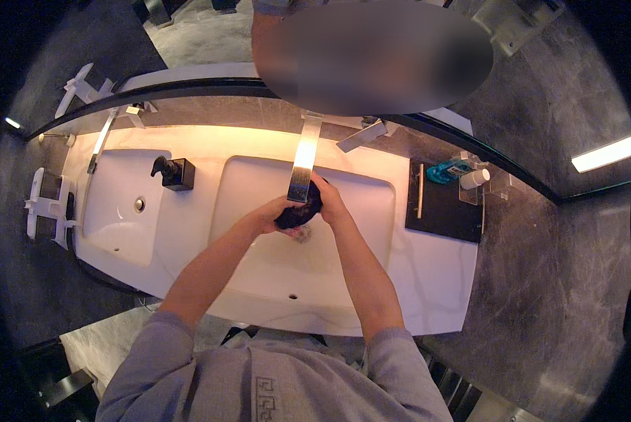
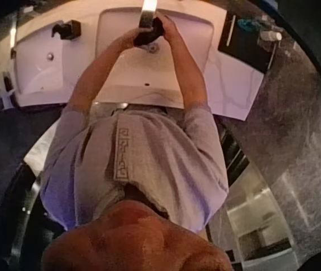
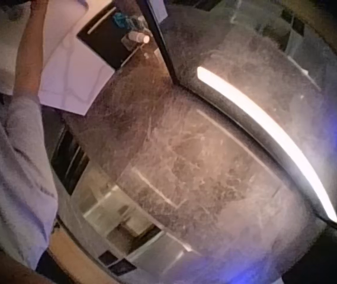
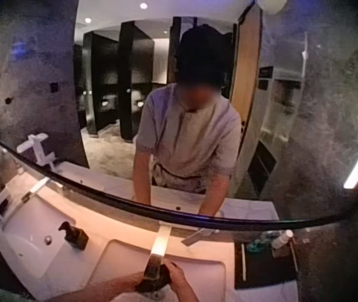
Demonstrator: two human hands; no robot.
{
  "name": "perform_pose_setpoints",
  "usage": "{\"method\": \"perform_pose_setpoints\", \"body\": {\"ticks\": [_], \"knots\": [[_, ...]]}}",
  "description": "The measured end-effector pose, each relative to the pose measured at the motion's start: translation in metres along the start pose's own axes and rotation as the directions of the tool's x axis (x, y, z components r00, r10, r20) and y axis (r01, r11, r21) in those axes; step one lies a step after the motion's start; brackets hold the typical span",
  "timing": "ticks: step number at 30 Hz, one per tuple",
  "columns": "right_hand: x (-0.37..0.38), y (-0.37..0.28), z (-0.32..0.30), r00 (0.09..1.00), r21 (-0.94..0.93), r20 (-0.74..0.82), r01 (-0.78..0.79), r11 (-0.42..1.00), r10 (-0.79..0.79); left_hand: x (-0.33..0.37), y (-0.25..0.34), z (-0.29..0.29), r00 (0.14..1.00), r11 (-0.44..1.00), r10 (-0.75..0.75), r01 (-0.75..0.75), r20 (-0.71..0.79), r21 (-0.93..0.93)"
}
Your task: The person uses a handheld steam cleaner to clean a bathroom sink and countertop, then wipes the surfaces with a dark cloth. They plug in the device, operate the steam nozzle over the sink basin and faucet, and finish by wiping down the sink and surrounding counter.
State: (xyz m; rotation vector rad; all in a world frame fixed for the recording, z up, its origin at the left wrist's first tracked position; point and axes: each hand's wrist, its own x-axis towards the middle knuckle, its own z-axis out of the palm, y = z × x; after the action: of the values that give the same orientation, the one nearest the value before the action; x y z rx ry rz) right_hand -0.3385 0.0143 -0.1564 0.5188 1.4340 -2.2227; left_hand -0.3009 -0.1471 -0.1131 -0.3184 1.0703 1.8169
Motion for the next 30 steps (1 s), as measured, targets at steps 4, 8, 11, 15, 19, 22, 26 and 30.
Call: {"method": "perform_pose_setpoints", "body": {"ticks": [4,8,11,15,19,22,26,30], "knots": [[0.011,-0.005,-0.015,0.911,-0.695,-0.239,0.080,0.715,-0.335,0.042,-0.019,-0.005,0.997,0.942,0.033,-0.010,0.064,-0.334],[-0.012,-0.031,-0.031,0.820,-0.857,-0.182,0.138,0.497,-0.543,0.043,-0.009,-0.003,0.998,0.865,-0.036,0.007,-0.048,-0.502],[-0.027,-0.057,-0.029,0.834,-0.845,-0.153,0.168,0.508,-0.531,0.061,-0.012,0.008,0.981,0.835,-0.051,-0.061,-0.186,-0.548],[-0.036,-0.075,-0.015,0.789,-0.827,-0.089,0.282,0.487,-0.608,0.084,-0.017,-0.015,0.999,0.724,-0.036,0.049,0.034,-0.688],[-0.041,-0.090,-0.027,0.750,-0.844,-0.071,0.306,0.441,-0.657,0.060,0.002,0.007,0.976,0.781,-0.150,0.018,-0.159,-0.624],[-0.036,-0.092,-0.014,0.745,-0.823,-0.033,0.358,0.441,-0.666,0.075,-0.013,-0.012,0.972,0.819,-0.050,-0.092,-0.230,-0.566],[-0.035,-0.095,-0.016,0.737,-0.802,-0.040,0.379,0.461,-0.675,0.069,-0.013,-0.011,0.991,0.696,-0.107,0.021,-0.075,-0.717],[-0.035,-0.100,-0.013,0.664,-0.806,0.042,0.464,0.367,-0.747,0.055,-0.016,-0.008,0.995,0.705,-0.046,-0.031,-0.090,-0.709]]}}
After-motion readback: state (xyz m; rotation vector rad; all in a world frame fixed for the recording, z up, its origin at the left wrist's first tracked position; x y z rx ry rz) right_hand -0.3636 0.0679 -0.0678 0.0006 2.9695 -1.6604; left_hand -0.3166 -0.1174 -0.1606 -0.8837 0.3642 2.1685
